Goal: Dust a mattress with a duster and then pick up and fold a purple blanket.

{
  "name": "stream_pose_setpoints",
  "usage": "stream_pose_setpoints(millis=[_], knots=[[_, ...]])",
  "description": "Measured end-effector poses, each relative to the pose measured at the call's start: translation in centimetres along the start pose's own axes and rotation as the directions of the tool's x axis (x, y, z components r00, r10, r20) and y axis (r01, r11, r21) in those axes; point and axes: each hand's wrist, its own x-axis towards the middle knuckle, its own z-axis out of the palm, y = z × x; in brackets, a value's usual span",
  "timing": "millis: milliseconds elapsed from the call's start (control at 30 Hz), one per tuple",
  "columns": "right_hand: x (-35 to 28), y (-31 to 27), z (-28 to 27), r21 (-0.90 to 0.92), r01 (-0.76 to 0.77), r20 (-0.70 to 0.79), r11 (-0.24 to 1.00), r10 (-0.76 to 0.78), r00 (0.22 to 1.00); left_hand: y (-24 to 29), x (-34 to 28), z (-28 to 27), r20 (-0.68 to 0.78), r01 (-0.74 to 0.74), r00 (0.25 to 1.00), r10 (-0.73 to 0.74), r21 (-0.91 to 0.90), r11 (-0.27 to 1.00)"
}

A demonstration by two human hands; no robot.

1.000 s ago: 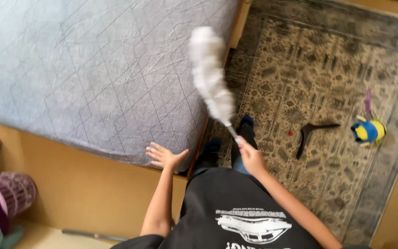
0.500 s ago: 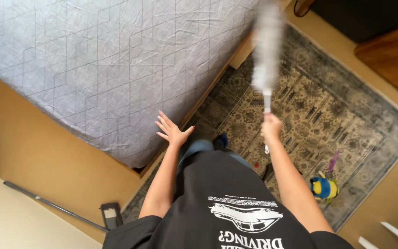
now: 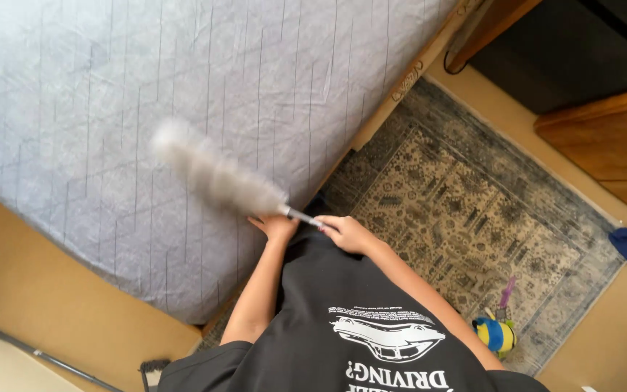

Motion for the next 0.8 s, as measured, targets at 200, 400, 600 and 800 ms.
stream_pose_setpoints(millis=[200,400,600,800], knots=[[9.3,6.2,-6.7,-0.057,0.059,0.025,0.997,-0.058,0.998,8.1,0.7,-9.5,0.082,-0.082,0.994,0.065,0.217,0.973],[10.0,7.9,-23.3,0.806,-0.051,-0.563,0.59,0.791,0.241,10.6,3.7,-12.4,0.128,-0.134,0.985,0.115,0.155,0.979],[14.2,7.8,-29.4,0.871,0.224,-0.472,0.437,0.872,0.133,14.6,7.1,-12.1,0.078,0.001,0.997,-0.007,0.073,0.997],[21.3,4.4,-20.5,0.135,0.101,-0.459,0.986,-0.028,0.888,22.8,11.8,-10.8,-0.026,0.183,0.983,-0.183,-0.018,0.983]])
